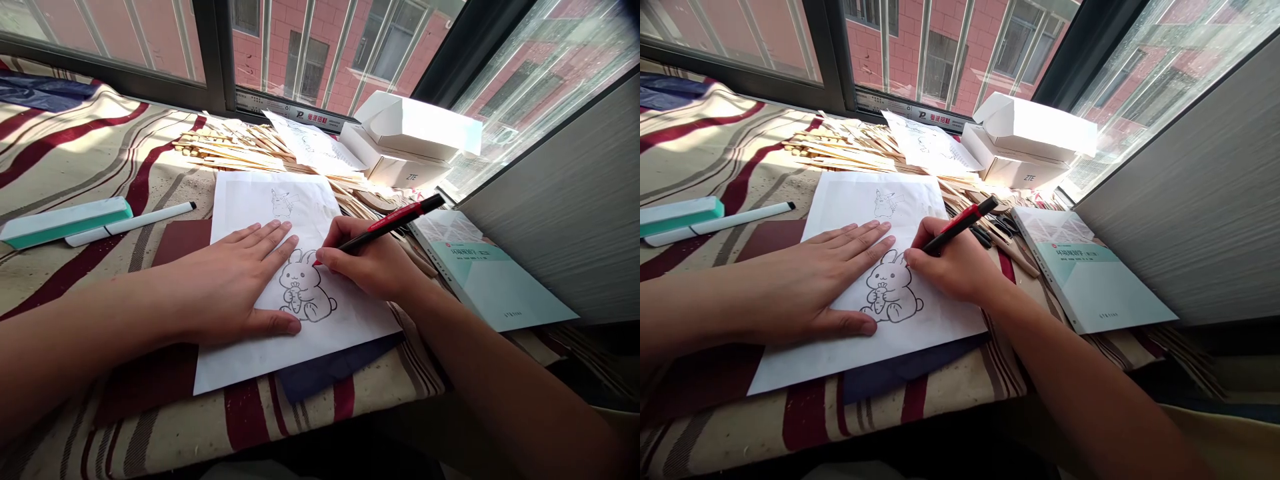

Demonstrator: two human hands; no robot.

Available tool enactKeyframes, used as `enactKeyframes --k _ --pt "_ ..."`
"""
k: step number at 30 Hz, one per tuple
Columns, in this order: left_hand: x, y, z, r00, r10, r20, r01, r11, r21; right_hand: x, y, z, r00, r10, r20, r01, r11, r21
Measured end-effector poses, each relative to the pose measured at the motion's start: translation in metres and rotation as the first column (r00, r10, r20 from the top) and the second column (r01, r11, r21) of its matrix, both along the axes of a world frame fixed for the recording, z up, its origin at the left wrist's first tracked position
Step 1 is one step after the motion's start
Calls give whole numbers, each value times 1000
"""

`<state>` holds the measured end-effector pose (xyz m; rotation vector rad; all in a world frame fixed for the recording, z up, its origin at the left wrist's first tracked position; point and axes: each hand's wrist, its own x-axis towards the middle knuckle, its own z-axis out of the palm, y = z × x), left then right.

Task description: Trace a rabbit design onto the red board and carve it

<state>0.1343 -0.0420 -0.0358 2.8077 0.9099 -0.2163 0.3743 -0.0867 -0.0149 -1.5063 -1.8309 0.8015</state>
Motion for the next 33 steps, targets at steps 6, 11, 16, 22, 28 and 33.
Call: enactKeyframes --k 6,11,16,22,28,33 --pt "5 -3 12 998 26 -53 -28 999 -36 0 1 1 1000 16 -5 -16 1000 -6" --pt "4 -3 10 998 21 -54 -23 999 -35 0 1 3 999 29 12 -29 1000 7" --pt "3 -2 8 998 18 -57 -19 1000 -11 0 0 5 999 12 46 -12 1000 6" --pt "1 -1 4 1000 9 -19 -9 1000 -9 0 -1 3 1000 0 -19 0 1000 -1" --pt "3 -2 7 1000 7 -21 -8 1000 -14 -5 1 -6 992 -2 -130 5 1000 23" --pt "0 0 1 1000 9 -10 -9 1000 -6 -6 2 -13 992 43 -120 -39 999 29"
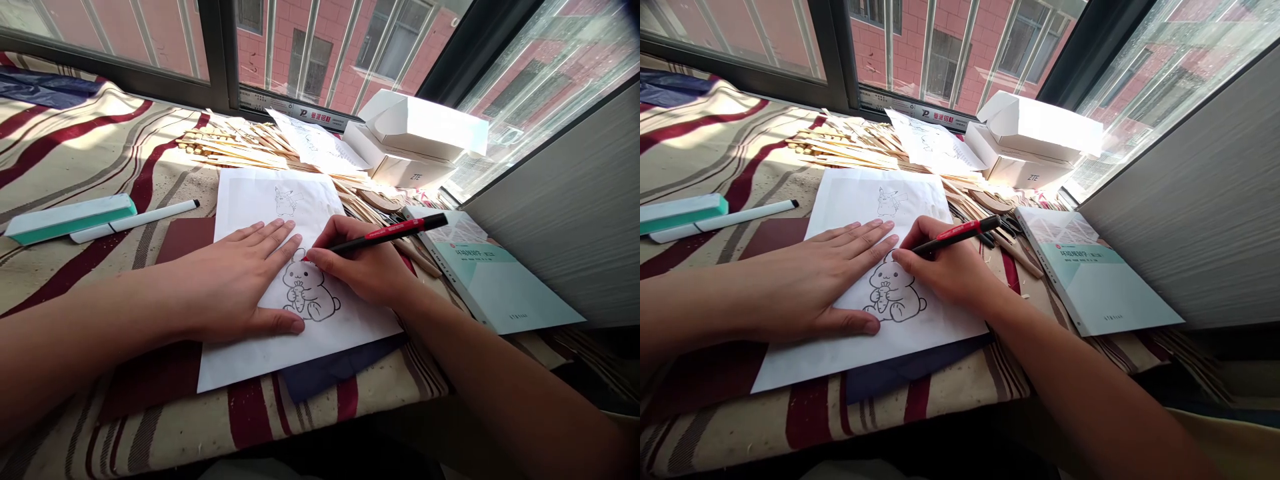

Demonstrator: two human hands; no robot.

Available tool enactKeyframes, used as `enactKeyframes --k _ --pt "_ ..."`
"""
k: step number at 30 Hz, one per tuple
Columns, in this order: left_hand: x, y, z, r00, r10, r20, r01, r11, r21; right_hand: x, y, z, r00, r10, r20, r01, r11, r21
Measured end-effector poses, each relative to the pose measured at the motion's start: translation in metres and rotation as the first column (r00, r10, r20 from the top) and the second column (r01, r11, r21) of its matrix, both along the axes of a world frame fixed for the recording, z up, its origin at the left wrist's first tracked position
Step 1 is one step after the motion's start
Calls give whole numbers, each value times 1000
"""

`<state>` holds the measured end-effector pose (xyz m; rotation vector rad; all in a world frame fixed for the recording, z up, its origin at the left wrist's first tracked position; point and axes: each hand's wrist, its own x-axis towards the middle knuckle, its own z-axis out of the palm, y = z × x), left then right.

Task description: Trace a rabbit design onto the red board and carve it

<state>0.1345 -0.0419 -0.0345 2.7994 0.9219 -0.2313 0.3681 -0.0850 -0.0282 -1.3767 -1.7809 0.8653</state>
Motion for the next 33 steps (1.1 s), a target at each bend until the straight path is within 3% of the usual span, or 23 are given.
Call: enactKeyframes --k 3,13,22,28,33 --pt "-2 1 -5 997 -17 75 14 999 40 0 0 -1 1000 19 -4 -19 1000 -5" --pt "4 -3 6 999 5 -32 -6 1000 -11 0 2 0 1000 23 -2 -23 999 -37" --pt "2 -2 5 1000 6 -31 -6 1000 -6 0 1 6 998 -40 53 42 998 -36" --pt "-1 0 -3 999 -10 33 9 999 44 0 1 4 981 -21 -192 26 999 25" --pt "-5 3 -10 999 -22 38 20 998 56 3 4 10 967 60 -246 -69 997 -26"
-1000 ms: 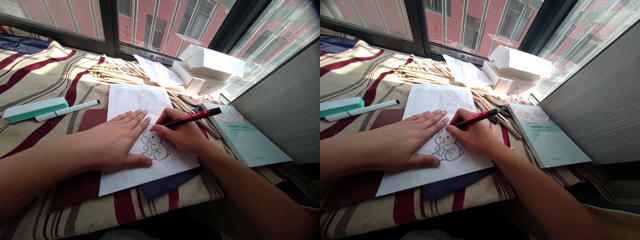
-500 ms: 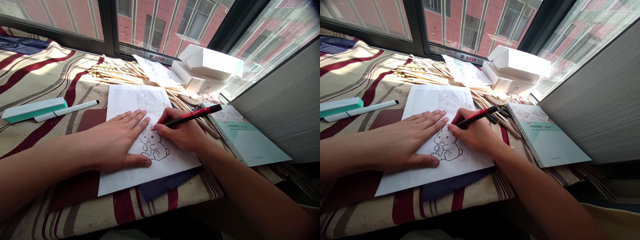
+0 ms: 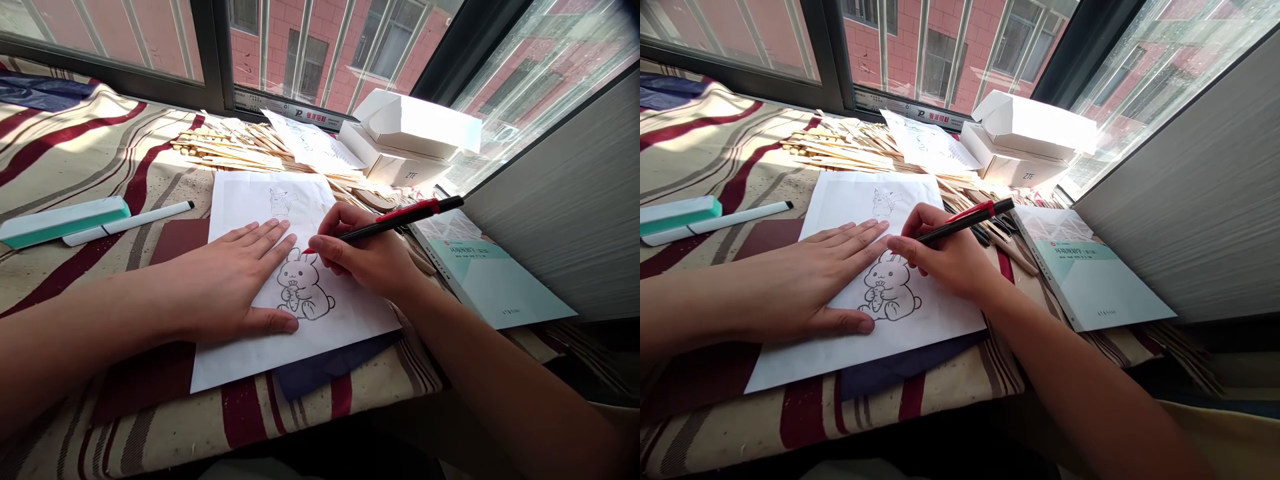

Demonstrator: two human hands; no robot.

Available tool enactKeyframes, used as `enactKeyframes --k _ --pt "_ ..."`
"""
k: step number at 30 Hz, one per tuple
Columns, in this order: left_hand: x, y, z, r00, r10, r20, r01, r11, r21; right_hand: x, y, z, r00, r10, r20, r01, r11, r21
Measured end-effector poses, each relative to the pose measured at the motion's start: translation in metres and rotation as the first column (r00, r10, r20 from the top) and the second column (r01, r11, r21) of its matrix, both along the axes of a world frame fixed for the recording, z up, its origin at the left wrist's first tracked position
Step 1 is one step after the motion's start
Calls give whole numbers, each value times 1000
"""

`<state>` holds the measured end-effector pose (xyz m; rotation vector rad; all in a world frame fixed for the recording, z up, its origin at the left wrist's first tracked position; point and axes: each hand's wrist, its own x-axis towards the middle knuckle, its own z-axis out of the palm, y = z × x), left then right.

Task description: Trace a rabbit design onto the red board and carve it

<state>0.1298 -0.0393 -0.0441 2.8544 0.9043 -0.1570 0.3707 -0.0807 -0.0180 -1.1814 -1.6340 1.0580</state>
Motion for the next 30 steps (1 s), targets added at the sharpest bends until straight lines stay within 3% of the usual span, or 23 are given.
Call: enactKeyframes --k 5,11,17,25,30 --pt "0 0 -1 1000 -6 17 6 1000 3 11 -1 -1 999 40 -24 -40 999 -5" --pt "5 -2 12 996 46 -81 -51 996 -70 19 -8 -18 986 -160 -46 157 986 -49" --pt "6 -1 10 994 42 -99 -49 996 -69 15 -1 -23 998 -57 -17 55 995 -79" --pt "7 -4 12 995 35 -94 -41 998 -55 17 -1 -23 998 -54 27 57 994 -99" --pt "2 -1 2 1000 7 5 -7 1000 -24 17 -1 -22 998 -47 48 51 995 -88"
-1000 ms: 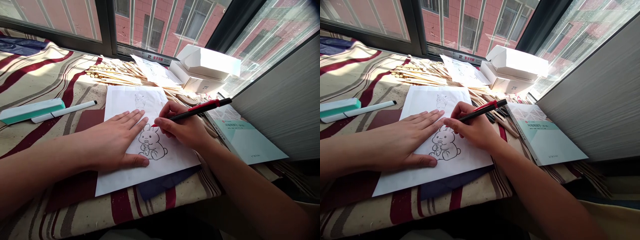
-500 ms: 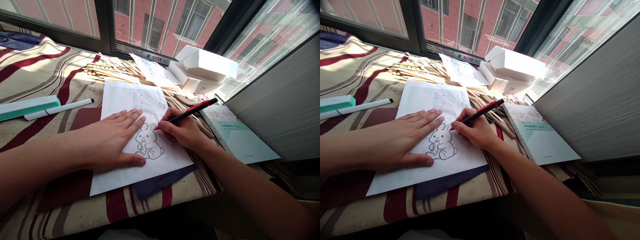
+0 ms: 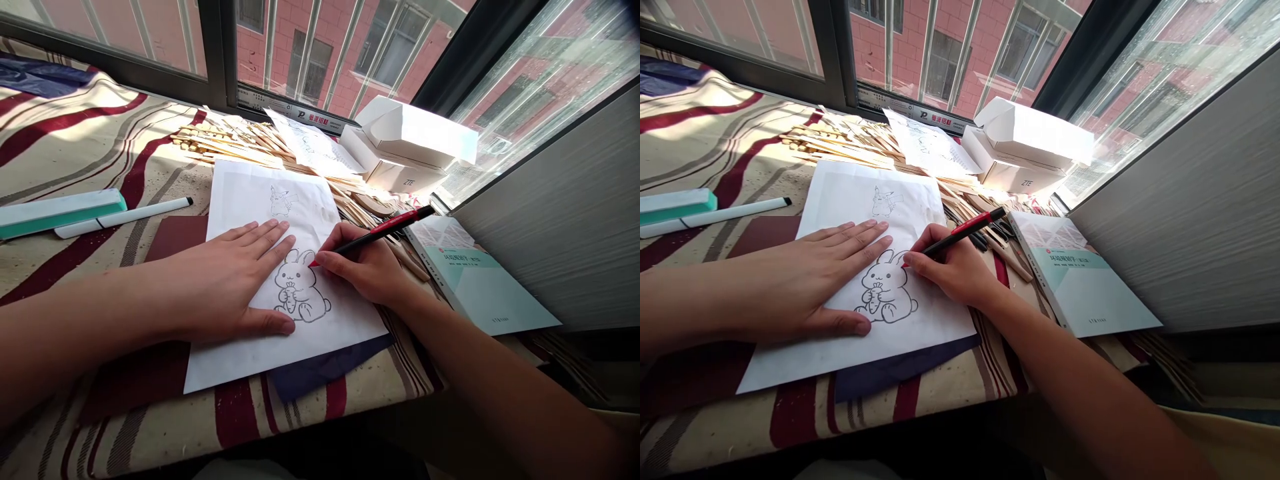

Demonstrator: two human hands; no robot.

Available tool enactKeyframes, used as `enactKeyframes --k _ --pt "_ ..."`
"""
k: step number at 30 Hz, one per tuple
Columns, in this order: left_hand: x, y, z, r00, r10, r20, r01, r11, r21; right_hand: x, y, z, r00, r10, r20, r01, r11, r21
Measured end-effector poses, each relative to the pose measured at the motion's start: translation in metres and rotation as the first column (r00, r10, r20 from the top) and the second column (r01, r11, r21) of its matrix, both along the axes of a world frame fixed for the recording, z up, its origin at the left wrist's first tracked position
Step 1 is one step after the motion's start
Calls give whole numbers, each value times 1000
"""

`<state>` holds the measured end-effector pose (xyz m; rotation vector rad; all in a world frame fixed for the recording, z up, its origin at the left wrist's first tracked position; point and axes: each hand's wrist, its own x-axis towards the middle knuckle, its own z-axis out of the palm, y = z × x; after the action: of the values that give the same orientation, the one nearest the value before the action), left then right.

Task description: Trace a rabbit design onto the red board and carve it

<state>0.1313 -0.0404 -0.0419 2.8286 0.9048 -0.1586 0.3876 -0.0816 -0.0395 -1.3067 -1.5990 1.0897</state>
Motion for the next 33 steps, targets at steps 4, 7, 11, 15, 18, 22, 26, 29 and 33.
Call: enactKeyframes --k 4,7,11,15,18,22,26,29,33 --pt "-3 2 -6 997 -24 75 20 999 47 0 -1 2 1000 -2 13 2 1000 -9" --pt "-1 1 -3 1000 -7 26 7 1000 13 1 -2 3 1000 -7 28 7 1000 -13" --pt "1 0 0 999 8 34 -8 1000 9 -1 -3 6 999 2 32 -2 1000 -4" --pt "1 0 -1 999 2 50 -2 1000 9 -1 -4 9 996 -4 87 4 1000 2" --pt "1 0 2 1000 7 24 -6 1000 -14 0 -5 11 993 -2 119 0 1000 14" --pt "3 -1 7 998 20 -54 -23 999 -45 0 -6 13 989 6 147 -10 1000 27" --pt "3 -1 7 999 26 -34 -27 998 -48 0 -7 15 987 18 158 -22 999 28" --pt "2 0 5 1000 24 -4 -24 999 -30 0 -8 16 987 31 156 -32 999 9" --pt "1 1 4 1000 1 10 -1 999 -41 0 -10 18 986 50 158 -52 999 4"
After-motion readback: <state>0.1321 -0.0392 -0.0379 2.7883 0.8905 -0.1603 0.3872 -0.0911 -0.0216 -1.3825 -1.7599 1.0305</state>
